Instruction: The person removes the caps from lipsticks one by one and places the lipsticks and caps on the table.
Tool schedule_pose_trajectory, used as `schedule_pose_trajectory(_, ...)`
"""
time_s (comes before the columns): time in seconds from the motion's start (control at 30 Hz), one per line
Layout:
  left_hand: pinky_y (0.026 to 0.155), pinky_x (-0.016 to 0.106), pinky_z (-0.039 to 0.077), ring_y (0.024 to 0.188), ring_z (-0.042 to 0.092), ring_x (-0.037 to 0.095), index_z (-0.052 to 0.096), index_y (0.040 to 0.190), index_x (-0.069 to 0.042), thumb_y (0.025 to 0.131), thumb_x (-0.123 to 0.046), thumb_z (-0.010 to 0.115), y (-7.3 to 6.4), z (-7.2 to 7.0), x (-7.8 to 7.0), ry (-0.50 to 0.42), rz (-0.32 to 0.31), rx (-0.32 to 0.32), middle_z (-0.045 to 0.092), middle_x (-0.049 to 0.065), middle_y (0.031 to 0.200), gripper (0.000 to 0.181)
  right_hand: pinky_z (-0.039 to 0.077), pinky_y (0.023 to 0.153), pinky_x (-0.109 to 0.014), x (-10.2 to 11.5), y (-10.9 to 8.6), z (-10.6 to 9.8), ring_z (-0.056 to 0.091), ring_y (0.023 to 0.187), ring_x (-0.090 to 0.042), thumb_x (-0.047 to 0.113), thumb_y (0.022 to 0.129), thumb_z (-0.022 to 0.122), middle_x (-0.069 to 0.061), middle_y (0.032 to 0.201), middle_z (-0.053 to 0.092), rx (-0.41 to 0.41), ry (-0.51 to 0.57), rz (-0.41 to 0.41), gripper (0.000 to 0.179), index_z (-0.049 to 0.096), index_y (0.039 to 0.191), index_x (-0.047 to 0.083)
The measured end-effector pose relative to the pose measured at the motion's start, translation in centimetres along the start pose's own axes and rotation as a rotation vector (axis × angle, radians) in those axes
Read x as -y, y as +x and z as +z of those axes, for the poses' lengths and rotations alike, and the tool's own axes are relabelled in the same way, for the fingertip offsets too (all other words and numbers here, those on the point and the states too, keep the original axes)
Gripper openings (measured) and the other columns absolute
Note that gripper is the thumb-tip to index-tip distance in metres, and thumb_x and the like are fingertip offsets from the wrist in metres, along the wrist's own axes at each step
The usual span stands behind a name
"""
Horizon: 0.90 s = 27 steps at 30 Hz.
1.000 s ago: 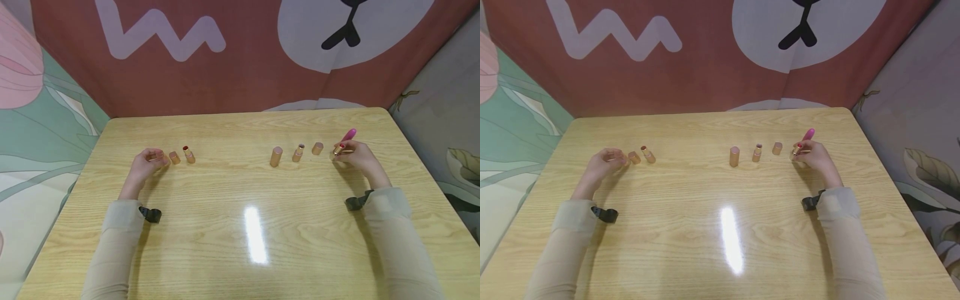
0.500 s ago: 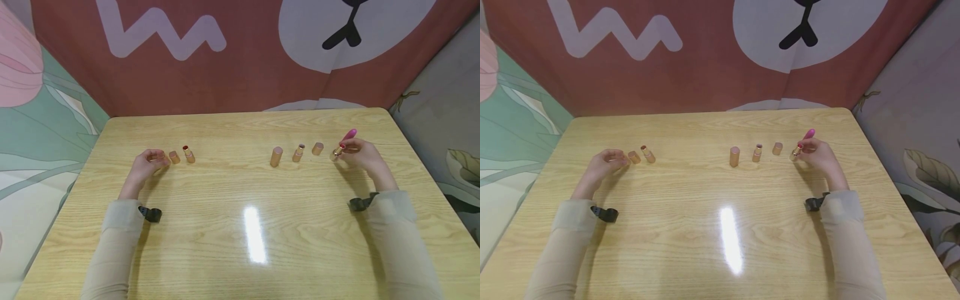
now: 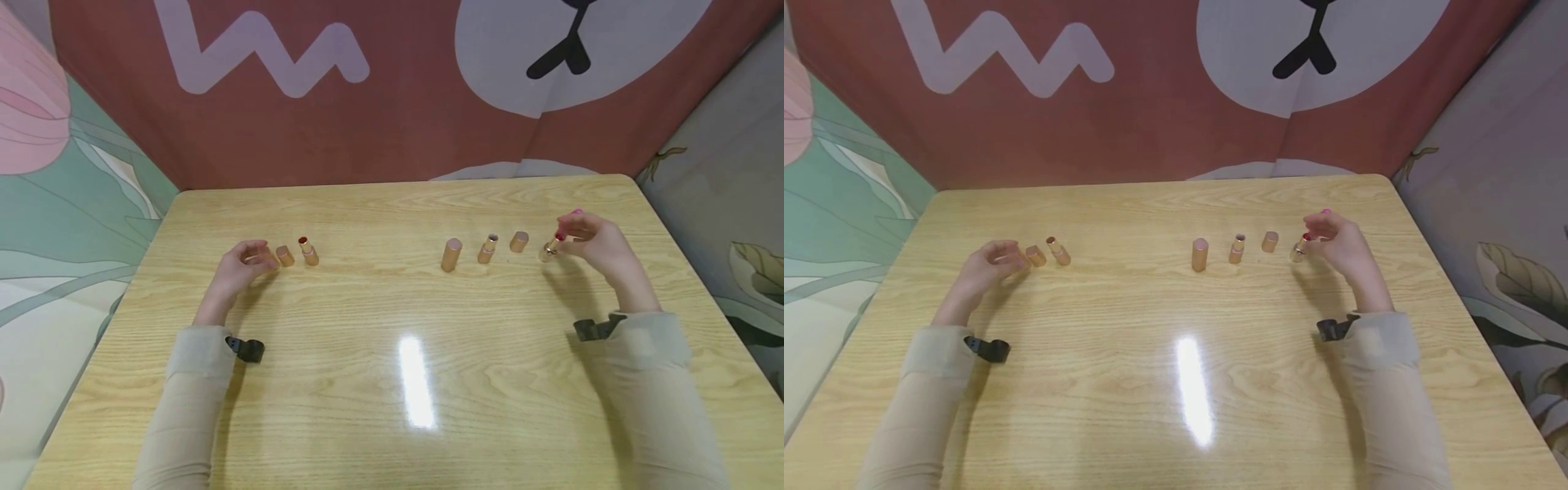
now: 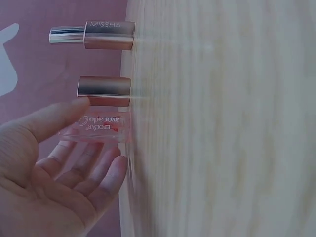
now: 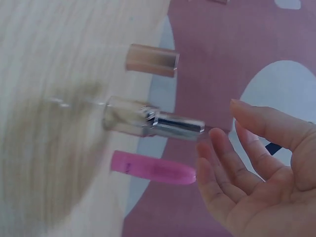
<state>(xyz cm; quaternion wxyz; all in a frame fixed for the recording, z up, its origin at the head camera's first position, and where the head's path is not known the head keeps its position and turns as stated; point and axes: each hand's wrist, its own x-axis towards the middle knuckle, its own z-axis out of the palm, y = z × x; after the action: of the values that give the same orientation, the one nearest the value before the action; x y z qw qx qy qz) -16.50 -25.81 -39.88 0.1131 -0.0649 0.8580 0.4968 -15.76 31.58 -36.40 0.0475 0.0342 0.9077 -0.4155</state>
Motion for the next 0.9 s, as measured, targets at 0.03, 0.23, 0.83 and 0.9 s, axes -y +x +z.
schedule_pose_trajectory(0.03,0.100,0.026,0.042,0.135,0.039,0.033,0.030,0.147,-0.003,0.095,-0.020,0.060,0.0,0.0,0.0,-0.011,0.006,0.002,0.035,0.019,0.148,0.063,0.041,0.075,-0.002,0.2,-0.1,0.0,0.048,0.104,0.003,0.016,0.091,0.065,0.030,0.100,0.049,-0.003,-0.002,-0.005,0.047,0.047,0.133,0.003)
schedule_pose_trajectory(0.23,0.114,0.052,0.031,0.143,0.027,0.036,0.023,0.150,-0.005,0.094,-0.030,0.060,-0.4,-0.3,-0.5,-0.042,0.067,-0.026,0.027,0.018,0.155,0.071,0.039,0.076,0.000,1.8,-0.6,0.0,0.049,0.110,-0.009,0.017,0.092,0.063,0.012,0.115,0.054,-0.020,-0.026,-0.034,0.049,0.047,0.136,0.004)
schedule_pose_trajectory(0.83,0.099,0.014,0.043,0.129,0.048,0.015,0.048,0.138,-0.015,0.092,-0.022,0.065,-1.4,1.3,-4.3,-0.236,0.258,-0.250,0.055,-0.003,0.133,0.050,0.043,0.105,-0.035,6.2,-1.4,2.6,0.052,0.120,-0.020,0.021,0.091,0.066,-0.019,0.135,0.051,0.035,0.049,-0.134,0.049,0.049,0.133,0.003)
schedule_pose_trajectory(0.9,0.096,0.011,0.043,0.126,0.049,0.013,0.048,0.137,-0.015,0.091,-0.020,0.065,-1.5,1.7,-4.7,-0.255,0.275,-0.239,0.056,-0.007,0.129,0.049,0.047,0.097,-0.023,6.5,-1.4,3.1,0.055,0.111,-0.010,0.017,0.091,0.066,-0.019,0.133,0.053,0.040,0.060,-0.161,0.047,0.051,0.132,0.002)
